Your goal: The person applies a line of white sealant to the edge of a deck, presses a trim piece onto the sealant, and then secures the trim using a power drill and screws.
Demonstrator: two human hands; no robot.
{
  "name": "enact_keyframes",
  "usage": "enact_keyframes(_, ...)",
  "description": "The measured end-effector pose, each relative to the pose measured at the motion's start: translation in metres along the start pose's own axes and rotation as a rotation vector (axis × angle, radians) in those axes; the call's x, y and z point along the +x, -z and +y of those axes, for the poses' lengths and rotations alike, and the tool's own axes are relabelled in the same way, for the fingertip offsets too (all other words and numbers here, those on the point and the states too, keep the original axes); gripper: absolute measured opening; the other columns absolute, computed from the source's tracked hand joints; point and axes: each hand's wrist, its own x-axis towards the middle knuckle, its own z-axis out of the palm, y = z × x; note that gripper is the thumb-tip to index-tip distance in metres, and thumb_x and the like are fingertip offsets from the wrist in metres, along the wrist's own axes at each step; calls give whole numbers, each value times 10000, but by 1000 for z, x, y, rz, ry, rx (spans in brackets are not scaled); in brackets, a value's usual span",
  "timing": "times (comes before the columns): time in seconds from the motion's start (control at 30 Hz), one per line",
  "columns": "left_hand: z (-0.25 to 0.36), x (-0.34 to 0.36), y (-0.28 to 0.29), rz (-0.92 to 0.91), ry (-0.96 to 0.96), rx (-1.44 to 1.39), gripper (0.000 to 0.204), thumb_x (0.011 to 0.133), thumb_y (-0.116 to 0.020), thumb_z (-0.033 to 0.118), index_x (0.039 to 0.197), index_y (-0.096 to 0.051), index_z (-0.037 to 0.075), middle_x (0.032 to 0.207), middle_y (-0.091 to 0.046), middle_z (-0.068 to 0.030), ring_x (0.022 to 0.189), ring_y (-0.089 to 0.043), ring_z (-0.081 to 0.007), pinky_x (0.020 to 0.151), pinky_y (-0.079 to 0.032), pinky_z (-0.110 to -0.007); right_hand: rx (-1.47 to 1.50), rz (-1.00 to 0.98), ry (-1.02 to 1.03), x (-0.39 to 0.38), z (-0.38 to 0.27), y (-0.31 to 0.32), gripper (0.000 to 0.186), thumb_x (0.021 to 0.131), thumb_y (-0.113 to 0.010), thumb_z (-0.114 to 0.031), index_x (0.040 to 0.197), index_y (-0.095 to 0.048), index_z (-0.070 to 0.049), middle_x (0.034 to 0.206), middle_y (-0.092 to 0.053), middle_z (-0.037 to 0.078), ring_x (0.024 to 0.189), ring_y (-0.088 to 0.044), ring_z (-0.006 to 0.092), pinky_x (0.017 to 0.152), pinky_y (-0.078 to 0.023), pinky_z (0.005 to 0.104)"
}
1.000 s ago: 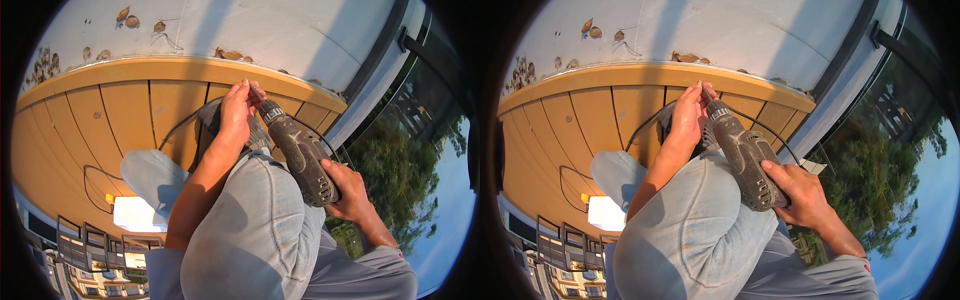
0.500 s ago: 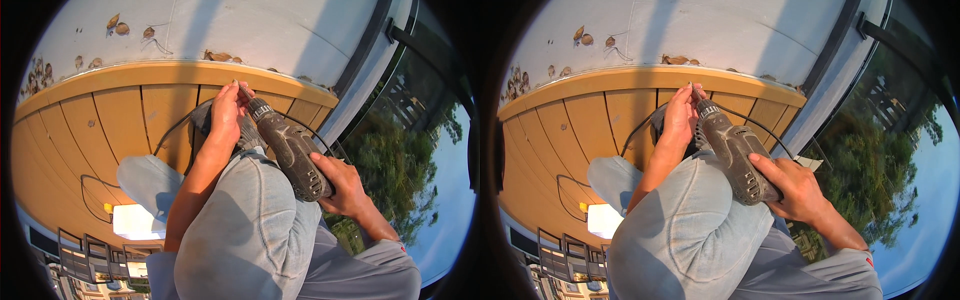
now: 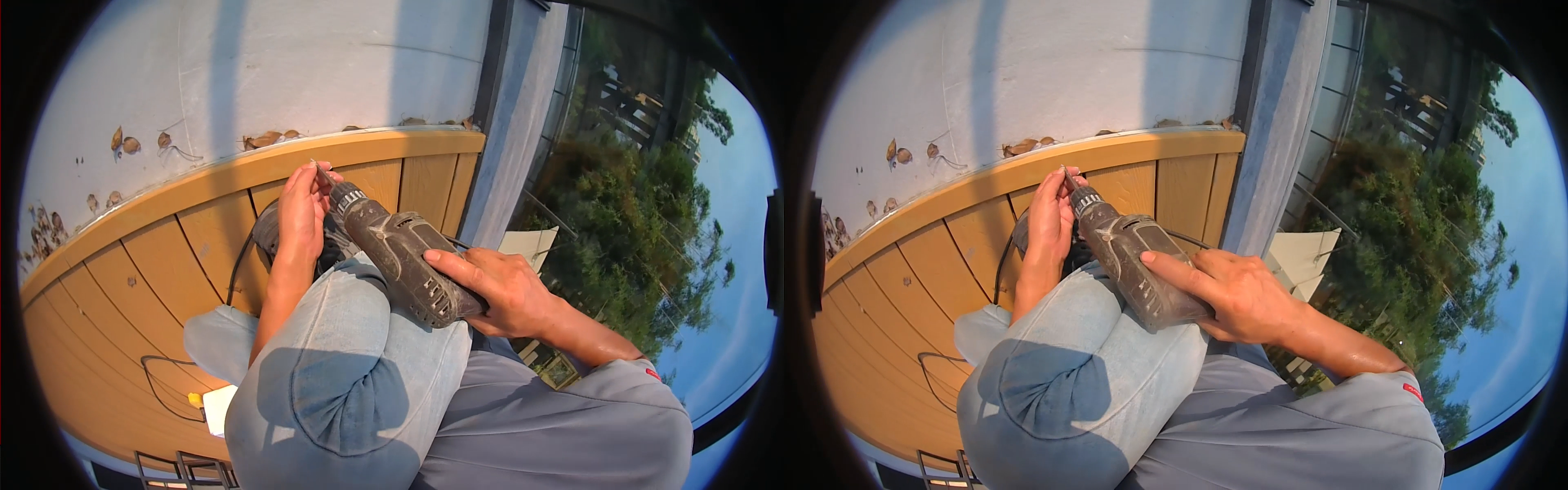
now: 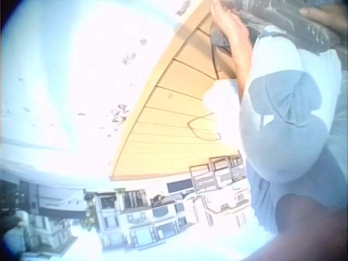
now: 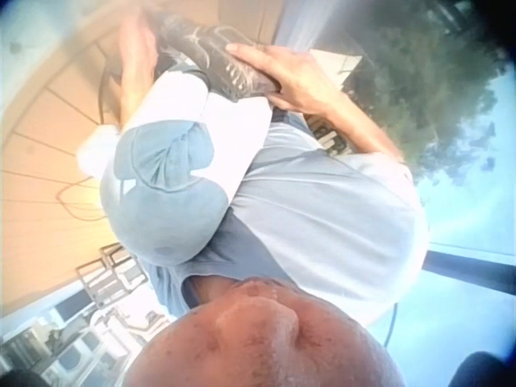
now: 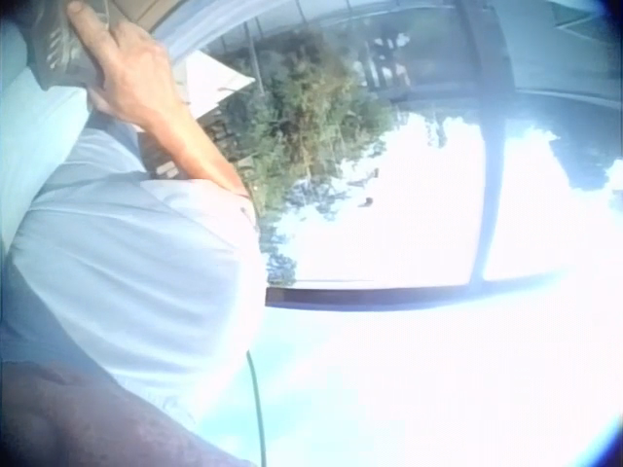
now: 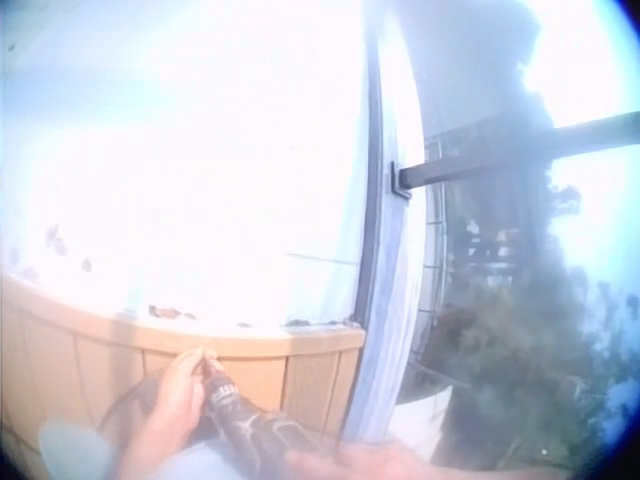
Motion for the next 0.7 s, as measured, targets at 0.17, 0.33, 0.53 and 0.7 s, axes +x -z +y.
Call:
enact_keyframes(0.17,11,-3,-13,-56,-11,302,315,1098,-494,285,1144,-649,15,878,-656,-35,769,-633,-103,682,-543,-245,73,125,8,-15,9,-13,997,666,-784,-9,1575,-405,-166,877,-601,129,790,-625,352,688,-531,448)
enact_keyframes(0.33,22,-2,-13,-208,-57,564,360,1105,-492,335,1145,-658,18,815,-646,-5,622,-586,-79,552,-478,-199,170,223,13,-27,23,-22,1021,628,-793,26,1561,-410,-129,1011,-676,167,882,-662,388,758,-550,446)
enact_keyframes(0.53,27,-15,6,30,-812,1274,202,993,-653,211,1084,-685,34,848,-685,-66,736,-644,-196,658,-507,-328,243,404,93,-39,52,-35,927,679,-797,29,1530,-448,-84,1181,-699,195,973,-699,392,836,-570,424)
enact_keyframes(0.7,25,7,-10,40,-1350,1796,343,844,-791,146,1147,-682,30,1092,-699,-101,1088,-632,-316,964,-496,-430,167,487,6,-69,84,-11,858,742,-656,143,1543,-379,4,1333,-651,210,1162,-682,245,1001,-507,331)
